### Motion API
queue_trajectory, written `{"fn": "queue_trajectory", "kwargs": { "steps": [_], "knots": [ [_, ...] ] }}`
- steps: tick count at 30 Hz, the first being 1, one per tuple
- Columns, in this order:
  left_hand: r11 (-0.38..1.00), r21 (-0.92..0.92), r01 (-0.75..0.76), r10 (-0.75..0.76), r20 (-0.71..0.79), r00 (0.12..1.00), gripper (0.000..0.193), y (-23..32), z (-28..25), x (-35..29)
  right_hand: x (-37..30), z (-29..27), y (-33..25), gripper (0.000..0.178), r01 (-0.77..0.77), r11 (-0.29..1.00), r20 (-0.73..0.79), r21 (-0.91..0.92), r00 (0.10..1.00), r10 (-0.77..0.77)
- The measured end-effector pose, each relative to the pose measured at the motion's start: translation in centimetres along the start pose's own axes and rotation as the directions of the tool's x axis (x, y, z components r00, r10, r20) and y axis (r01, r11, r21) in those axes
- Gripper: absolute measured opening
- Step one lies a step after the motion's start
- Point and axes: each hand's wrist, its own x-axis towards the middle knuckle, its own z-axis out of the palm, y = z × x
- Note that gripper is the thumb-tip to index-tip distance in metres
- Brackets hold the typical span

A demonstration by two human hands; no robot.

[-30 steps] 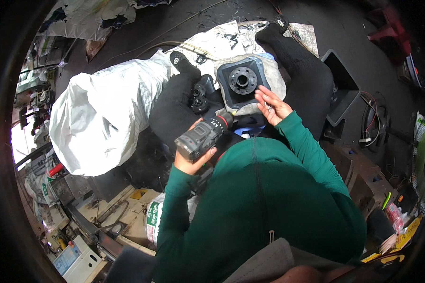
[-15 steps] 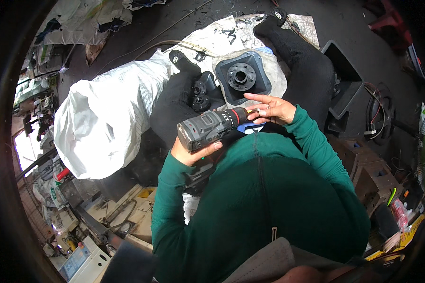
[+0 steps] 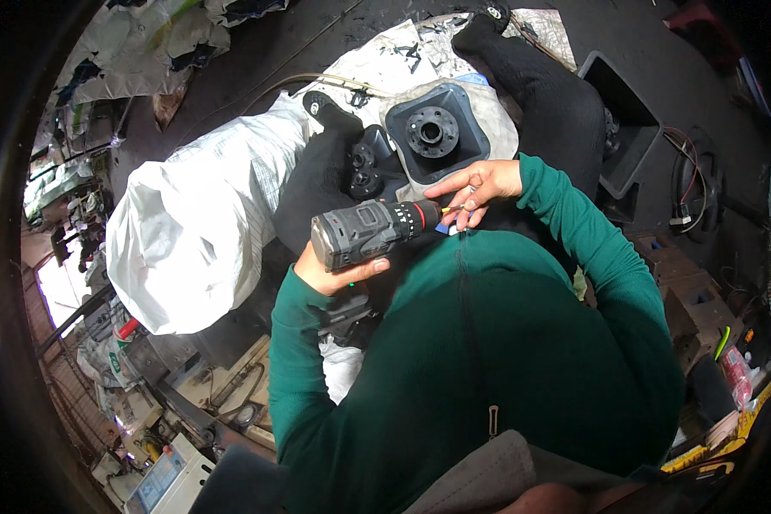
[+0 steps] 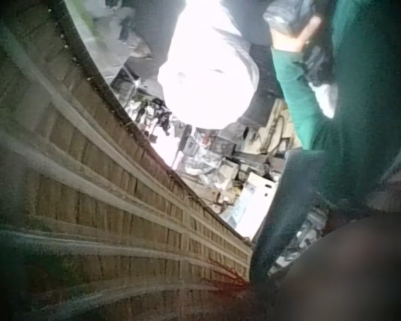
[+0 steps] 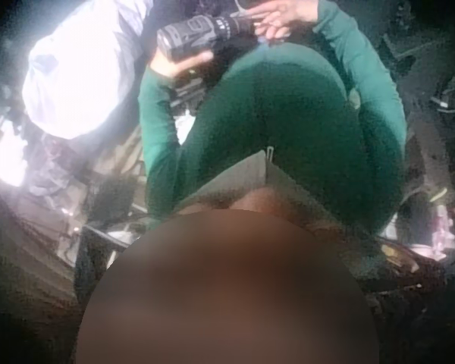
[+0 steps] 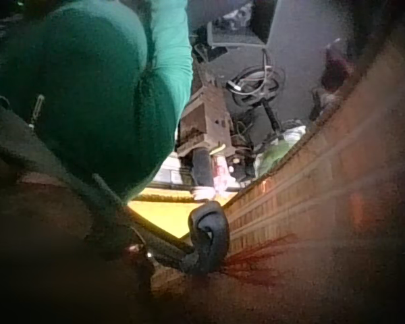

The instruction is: The person sits on the floor and uses a cordless drill to fasten screws into a black plastic housing. They repeatedly pick up screws, align them in the housing, and drive them in with the drill. The person places the housing into a black bin after each fastening cycle.

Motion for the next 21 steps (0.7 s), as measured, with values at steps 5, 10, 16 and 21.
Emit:
{"fn": "queue_trajectory", "kwargs": {
  "steps": [5, 10, 16, 21],
  "knots": [
    [0.997, -0.004, -0.073, 0.071, -0.181, 0.981, 0.042, -0.3, 0.8, 0.4, -0.5, -1.2, 1.8, 0.059, 0.27, 0.949, -0.142, 0.162, 0.958, -0.248],
    [0.998, 0.056, 0.027, -0.006, -0.337, 0.941, 0.049, -0.3, 0.1, 1.6, 1.3, -4.3, 5.6, 0.034, 0.518, 0.814, -0.762, 0.263, 0.629, -0.154],
    [0.96, 0.259, 0.106, -0.013, -0.339, 0.941, 0.053, -1.9, 0.1, 5.2, 5.1, -7.1, 6.5, 0.028, 0.552, 0.833, -0.965, 0.041, 0.238, -0.11],
    [0.825, 0.561, 0.065, 0.1, -0.259, 0.961, 0.063, -3.1, 0.3, 7.4, 6.3, -7.9, 5.2, 0.031, 0.339, 0.938, -0.966, -0.069, 0.212, -0.147]
  ]
}}
